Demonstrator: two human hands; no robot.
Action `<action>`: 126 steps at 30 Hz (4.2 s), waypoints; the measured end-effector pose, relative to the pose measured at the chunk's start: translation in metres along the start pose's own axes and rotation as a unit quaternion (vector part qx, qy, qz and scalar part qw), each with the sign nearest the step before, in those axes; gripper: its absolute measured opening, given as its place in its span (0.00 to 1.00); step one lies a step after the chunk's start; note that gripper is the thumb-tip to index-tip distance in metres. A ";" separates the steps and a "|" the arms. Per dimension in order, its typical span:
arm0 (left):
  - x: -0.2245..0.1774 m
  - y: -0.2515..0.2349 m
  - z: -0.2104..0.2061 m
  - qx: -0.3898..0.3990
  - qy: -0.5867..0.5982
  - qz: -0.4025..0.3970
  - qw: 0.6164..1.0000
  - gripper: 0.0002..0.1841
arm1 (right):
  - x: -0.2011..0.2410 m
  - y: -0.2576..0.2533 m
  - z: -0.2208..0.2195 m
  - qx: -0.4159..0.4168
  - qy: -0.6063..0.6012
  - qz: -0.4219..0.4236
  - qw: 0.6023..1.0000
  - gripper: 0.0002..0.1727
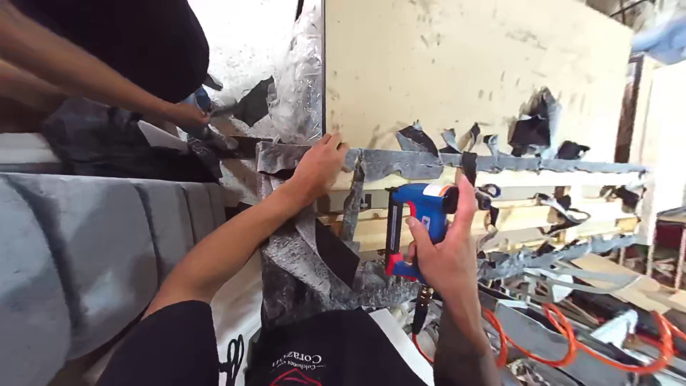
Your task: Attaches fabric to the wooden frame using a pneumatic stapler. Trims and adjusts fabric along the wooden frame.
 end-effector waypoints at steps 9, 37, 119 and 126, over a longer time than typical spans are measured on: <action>0.004 -0.013 0.009 0.012 -0.022 -0.009 1.000 0.20 | -0.031 0.004 -0.007 0.016 -0.029 0.037 0.999 0.44; -0.046 0.057 -0.055 0.001 -0.102 -0.079 0.992 0.22 | 0.057 -0.085 -0.051 0.117 0.141 0.034 0.982 0.49; -0.176 -0.148 -0.056 -0.163 -0.062 0.048 0.984 0.08 | -0.199 -0.248 0.105 0.246 0.314 0.334 0.854 0.33; -0.147 -0.159 -0.033 -0.042 0.042 0.118 0.991 0.05 | -0.179 -0.260 0.093 0.287 0.281 0.380 0.833 0.24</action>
Point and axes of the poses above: each hand's wrist, its own y-axis away from the middle knuckle, its own z-axis out of the back of the hand, x = y × z, the point moved 7 cm from there along -y, towards the middle knuckle, and after that the axes turned 12 degrees about x, right-handed, at the moved point
